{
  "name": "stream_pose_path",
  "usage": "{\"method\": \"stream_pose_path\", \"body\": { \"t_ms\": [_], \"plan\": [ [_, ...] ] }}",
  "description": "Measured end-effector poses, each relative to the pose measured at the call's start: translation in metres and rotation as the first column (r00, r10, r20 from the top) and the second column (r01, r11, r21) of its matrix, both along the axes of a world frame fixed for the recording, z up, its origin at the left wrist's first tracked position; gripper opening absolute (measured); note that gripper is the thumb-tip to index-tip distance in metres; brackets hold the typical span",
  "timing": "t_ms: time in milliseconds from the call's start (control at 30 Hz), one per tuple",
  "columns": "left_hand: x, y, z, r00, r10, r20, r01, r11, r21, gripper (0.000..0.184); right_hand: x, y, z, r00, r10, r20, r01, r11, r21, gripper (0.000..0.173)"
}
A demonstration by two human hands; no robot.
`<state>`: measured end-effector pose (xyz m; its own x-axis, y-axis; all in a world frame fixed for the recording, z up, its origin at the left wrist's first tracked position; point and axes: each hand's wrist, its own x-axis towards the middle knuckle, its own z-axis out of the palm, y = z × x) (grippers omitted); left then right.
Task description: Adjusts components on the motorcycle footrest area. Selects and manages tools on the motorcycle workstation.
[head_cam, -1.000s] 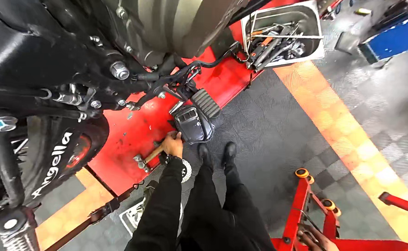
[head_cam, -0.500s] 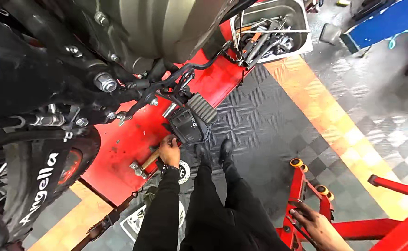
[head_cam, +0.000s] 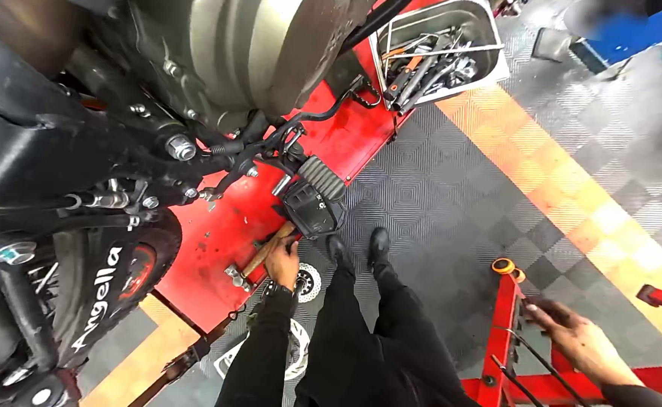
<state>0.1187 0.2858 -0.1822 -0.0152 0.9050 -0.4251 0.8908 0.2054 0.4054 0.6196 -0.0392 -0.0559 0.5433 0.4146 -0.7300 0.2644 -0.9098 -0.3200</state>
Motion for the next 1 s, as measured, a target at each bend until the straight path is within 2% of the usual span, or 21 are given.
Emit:
{"method": "stream_pose_path", "body": {
  "t_ms": [133,267,367,500,600,667,800,1000],
  "plan": [
    [0.032,0.042,-0.022,0.962,-0.270,-0.045,0.269,0.963,-0.027,0.027,-0.048,-0.027,0.002,0.982,0.151,-0.115,-0.161,0.983,-0.087,0.044],
    [0.049,0.074,-0.048,0.829,-0.558,-0.027,0.552,0.825,-0.121,0.034,-0.084,-0.045,0.020,0.962,0.145,-0.231,-0.188,0.966,-0.175,0.046],
    [0.055,0.081,-0.058,0.757,-0.653,0.004,0.648,0.750,-0.134,0.038,-0.088,-0.071,0.024,0.968,0.111,-0.224,-0.153,0.971,-0.181,0.048],
    [0.054,0.082,-0.060,0.621,-0.782,0.053,0.780,0.609,-0.143,0.029,-0.089,-0.076,0.033,0.988,0.007,-0.155,-0.039,0.978,-0.204,0.043],
    [0.053,0.083,-0.067,0.522,-0.852,0.042,0.849,0.514,-0.122,0.023,-0.089,-0.078,0.031,0.989,-0.002,-0.149,-0.027,0.981,-0.191,0.043],
    [0.055,0.083,-0.064,0.556,-0.830,0.024,0.825,0.549,-0.132,0.026,-0.091,-0.078,0.030,0.988,-0.008,-0.157,-0.023,0.980,-0.199,0.042],
    [0.059,0.082,-0.068,0.698,-0.715,-0.035,0.714,0.699,-0.038,0.031,-0.095,-0.071,0.026,0.985,0.006,-0.174,-0.043,0.978,-0.206,0.043],
    [0.066,0.084,-0.087,0.715,-0.692,-0.100,0.697,0.717,0.017,0.031,-0.093,-0.066,0.022,0.981,0.038,-0.189,-0.070,0.983,-0.167,0.043]
  ]
}}
